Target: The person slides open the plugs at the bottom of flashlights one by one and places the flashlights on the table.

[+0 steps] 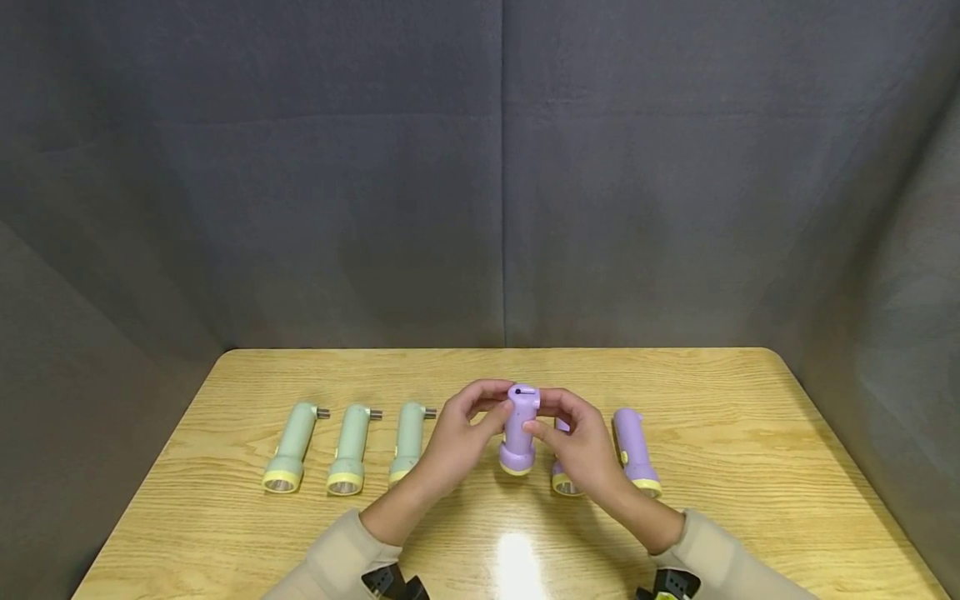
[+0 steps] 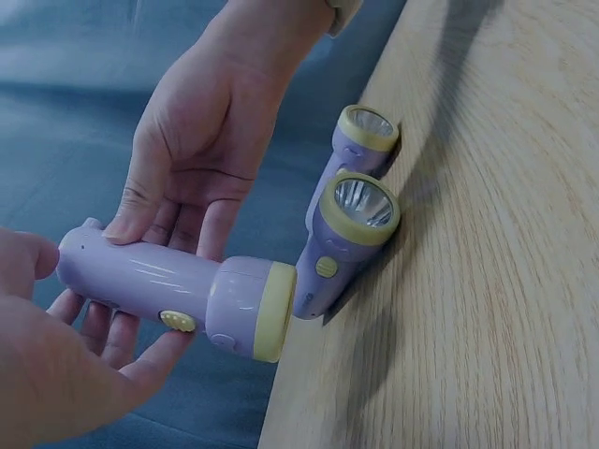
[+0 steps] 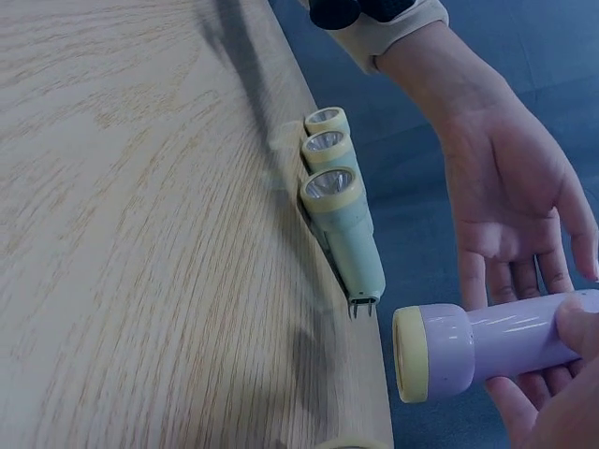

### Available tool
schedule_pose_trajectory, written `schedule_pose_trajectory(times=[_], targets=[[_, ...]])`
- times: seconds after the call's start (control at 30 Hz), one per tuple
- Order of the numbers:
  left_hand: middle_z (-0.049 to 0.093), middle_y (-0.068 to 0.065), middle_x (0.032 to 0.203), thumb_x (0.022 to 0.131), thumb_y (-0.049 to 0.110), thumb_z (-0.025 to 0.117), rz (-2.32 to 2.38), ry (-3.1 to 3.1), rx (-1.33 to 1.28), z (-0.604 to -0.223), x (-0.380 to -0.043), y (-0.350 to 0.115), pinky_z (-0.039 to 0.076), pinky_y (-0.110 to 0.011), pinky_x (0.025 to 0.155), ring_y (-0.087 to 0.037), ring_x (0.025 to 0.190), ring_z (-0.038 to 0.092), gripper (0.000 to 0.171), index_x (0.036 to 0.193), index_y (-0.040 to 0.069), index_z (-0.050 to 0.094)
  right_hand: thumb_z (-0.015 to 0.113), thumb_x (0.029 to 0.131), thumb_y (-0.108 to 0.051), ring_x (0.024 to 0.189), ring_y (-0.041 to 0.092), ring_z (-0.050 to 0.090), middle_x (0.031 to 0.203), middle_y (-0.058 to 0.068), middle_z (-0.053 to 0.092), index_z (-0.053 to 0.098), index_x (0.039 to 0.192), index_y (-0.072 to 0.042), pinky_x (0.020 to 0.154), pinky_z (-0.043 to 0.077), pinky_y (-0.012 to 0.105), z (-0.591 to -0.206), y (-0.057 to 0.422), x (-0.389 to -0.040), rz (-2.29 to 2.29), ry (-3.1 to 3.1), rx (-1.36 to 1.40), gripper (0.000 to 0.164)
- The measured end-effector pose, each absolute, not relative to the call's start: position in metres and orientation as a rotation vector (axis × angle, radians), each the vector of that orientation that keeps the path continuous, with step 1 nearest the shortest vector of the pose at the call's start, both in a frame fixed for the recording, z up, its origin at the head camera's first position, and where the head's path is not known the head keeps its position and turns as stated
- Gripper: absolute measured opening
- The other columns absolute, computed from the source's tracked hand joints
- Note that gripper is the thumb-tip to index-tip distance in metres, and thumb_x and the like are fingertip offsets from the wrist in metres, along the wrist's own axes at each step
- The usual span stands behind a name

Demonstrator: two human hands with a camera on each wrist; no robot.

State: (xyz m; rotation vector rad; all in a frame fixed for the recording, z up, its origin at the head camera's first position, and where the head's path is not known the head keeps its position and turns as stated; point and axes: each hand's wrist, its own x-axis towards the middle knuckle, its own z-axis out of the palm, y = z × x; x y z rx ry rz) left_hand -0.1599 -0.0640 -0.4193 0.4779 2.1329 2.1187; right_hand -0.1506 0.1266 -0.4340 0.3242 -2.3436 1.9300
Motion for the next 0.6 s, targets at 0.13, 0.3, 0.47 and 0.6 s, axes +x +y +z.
schedule_pose_trajectory(times=[0.13, 0.3, 0.47, 0.6], targets=[[0.065, -0.014, 0.120, 0.102, 0.012, 0.063, 2.144, 2.108, 0.455, -0.4174, -0.1586, -0.0640, 0.058, -0.037, 0.091, -0.022, 0.110, 0.062, 0.026, 0.126, 0.001, 0.065, 0.077, 0.089, -0.003, 0.100, 0.014, 0.067, 0.110, 0.014, 0.071, 0.068, 0.117, 0.000, 0.074, 0.052, 0.021, -0.4346, 0.1279, -0.1502, 1.932, -2.337, 0.363, 0.029], [0.065, -0.016, 0.120, 0.102, 0.011, 0.063, 2.164, 2.077, 0.408, -0.4156, -0.1573, -0.0634, 0.059, -0.039, 0.091, -0.023, 0.109, 0.063, 0.024, 0.122, -0.001, 0.066, 0.077, 0.088, -0.001, 0.101, 0.013, 0.067, 0.112, 0.016, 0.071, 0.068, 0.115, 0.001, 0.072, 0.054, 0.021, -0.4359, 0.1291, -0.1491, 1.957, -2.310, 0.424, 0.028], [0.065, -0.016, 0.119, 0.101, 0.010, 0.063, 2.181, 2.041, 0.359, -0.4130, -0.1576, -0.0619, 0.059, -0.041, 0.091, -0.024, 0.109, 0.064, 0.021, 0.118, -0.003, 0.065, 0.076, 0.087, 0.003, 0.102, 0.012, 0.067, 0.112, 0.018, 0.070, 0.067, 0.115, 0.003, 0.074, 0.057, 0.022, -0.4372, 0.1298, -0.1491, 1.976, -2.277, 0.486, 0.029], [0.064, -0.017, 0.116, 0.100, 0.008, 0.061, 2.185, 2.019, 0.324, -0.4113, -0.1577, -0.0609, 0.059, -0.041, 0.091, -0.023, 0.106, 0.065, 0.019, 0.115, -0.005, 0.064, 0.077, 0.086, 0.004, 0.102, 0.012, 0.067, 0.112, 0.018, 0.070, 0.067, 0.113, 0.004, 0.078, 0.059, 0.024, -0.4389, 0.1304, -0.1491, 1.977, -2.258, 0.523, 0.029]])
